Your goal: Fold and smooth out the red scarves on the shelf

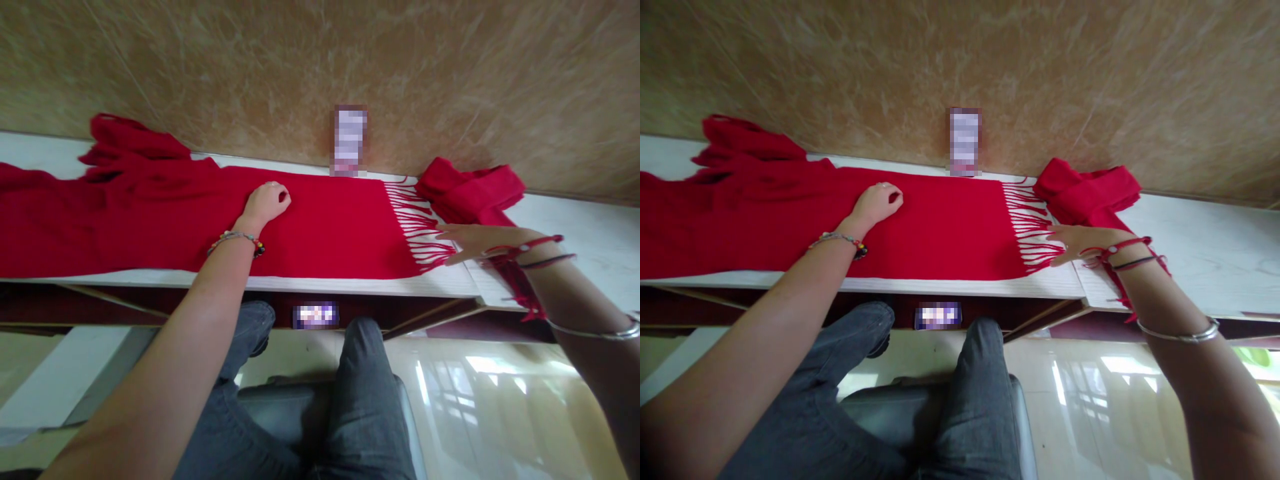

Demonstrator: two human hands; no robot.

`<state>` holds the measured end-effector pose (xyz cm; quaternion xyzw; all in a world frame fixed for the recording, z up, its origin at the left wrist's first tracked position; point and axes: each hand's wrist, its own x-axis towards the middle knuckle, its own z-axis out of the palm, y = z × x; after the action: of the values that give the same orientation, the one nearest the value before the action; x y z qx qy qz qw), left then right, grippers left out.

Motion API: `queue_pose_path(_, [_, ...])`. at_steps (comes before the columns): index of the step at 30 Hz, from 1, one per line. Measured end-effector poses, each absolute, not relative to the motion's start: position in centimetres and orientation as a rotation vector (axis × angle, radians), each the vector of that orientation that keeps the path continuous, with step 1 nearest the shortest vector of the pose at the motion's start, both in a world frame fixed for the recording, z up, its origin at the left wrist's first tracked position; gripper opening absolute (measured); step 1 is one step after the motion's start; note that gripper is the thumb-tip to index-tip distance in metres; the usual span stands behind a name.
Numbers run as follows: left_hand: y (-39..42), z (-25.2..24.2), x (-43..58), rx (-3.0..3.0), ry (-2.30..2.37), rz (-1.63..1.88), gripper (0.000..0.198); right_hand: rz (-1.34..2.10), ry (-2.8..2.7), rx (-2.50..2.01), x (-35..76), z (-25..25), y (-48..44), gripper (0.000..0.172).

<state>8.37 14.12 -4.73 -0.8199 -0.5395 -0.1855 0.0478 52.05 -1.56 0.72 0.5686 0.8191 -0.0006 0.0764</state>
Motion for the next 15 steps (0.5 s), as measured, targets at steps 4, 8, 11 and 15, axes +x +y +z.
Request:
queue_pose_path(4, [14.2, -4.8, 8.3, -2.497, -1.581, -0.508, 0.033, -0.072, 2.506, 1.691, 48.1, 1.6, -0.4, 0.075])
queue_pose_path(8, [14.3, -4.9, 8.3, -2.475, -1.565, -0.487, 0.033, 0.116, 2.589, 1.832, 43.8, -1.3, 1.2, 0.062])
queue_pose_path(11, [14.2, -4.9, 8.3, -2.465, -1.571, -0.474, 0.033, 0.185, 2.535, 1.863, 43.5, -4.7, 1.7, 0.054])
queue_pose_path(15, [14.2, -4.8, 8.3, -2.462, -1.59, -0.484, 0.032, 0.33, 2.511, 1.846, 47.0, -7.0, 0.8, 0.049])
